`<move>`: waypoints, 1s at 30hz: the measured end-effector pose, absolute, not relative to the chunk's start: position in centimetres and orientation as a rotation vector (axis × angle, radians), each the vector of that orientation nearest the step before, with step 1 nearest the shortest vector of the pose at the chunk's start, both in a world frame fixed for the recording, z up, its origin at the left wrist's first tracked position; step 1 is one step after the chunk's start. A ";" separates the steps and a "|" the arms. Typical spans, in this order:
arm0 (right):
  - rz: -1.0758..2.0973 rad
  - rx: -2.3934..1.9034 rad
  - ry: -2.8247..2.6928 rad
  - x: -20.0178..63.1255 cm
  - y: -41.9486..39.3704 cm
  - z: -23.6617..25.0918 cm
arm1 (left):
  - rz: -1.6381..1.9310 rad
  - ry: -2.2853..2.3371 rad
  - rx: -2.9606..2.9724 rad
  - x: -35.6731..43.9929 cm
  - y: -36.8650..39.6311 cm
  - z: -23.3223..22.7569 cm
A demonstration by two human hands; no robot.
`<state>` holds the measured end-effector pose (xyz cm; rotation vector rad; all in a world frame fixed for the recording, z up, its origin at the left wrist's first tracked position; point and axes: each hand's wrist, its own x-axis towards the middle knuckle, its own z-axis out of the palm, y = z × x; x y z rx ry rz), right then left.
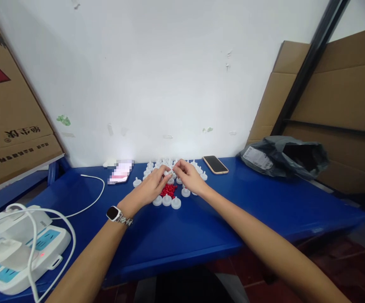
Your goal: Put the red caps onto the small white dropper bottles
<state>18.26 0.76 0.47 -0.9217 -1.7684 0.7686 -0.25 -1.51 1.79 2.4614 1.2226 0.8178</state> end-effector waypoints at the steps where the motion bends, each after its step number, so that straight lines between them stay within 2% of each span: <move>1: 0.727 -0.919 -1.815 18.4 0.5 0.7 | 0.825 1.217 2.467 -0.2 -1.6 1.8; 6: 0.609 -0.876 -1.939 18.8 0.0 1.2 | 0.874 1.154 2.484 -0.1 -1.7 1.9; 13: 0.631 -0.798 -1.894 18.4 0.3 0.6 | 0.959 1.044 2.522 0.7 -1.6 1.6; 18: 0.588 -0.878 -1.949 19.0 0.4 1.2 | 0.901 1.093 2.465 0.4 -1.6 2.1; 25: 0.334 -1.009 -2.079 21.4 1.0 2.2 | 0.957 1.237 2.466 -1.9 -0.1 1.6; 30: 0.337 -1.062 -2.303 22.0 0.9 2.1 | 0.876 1.287 2.530 -2.3 0.5 0.9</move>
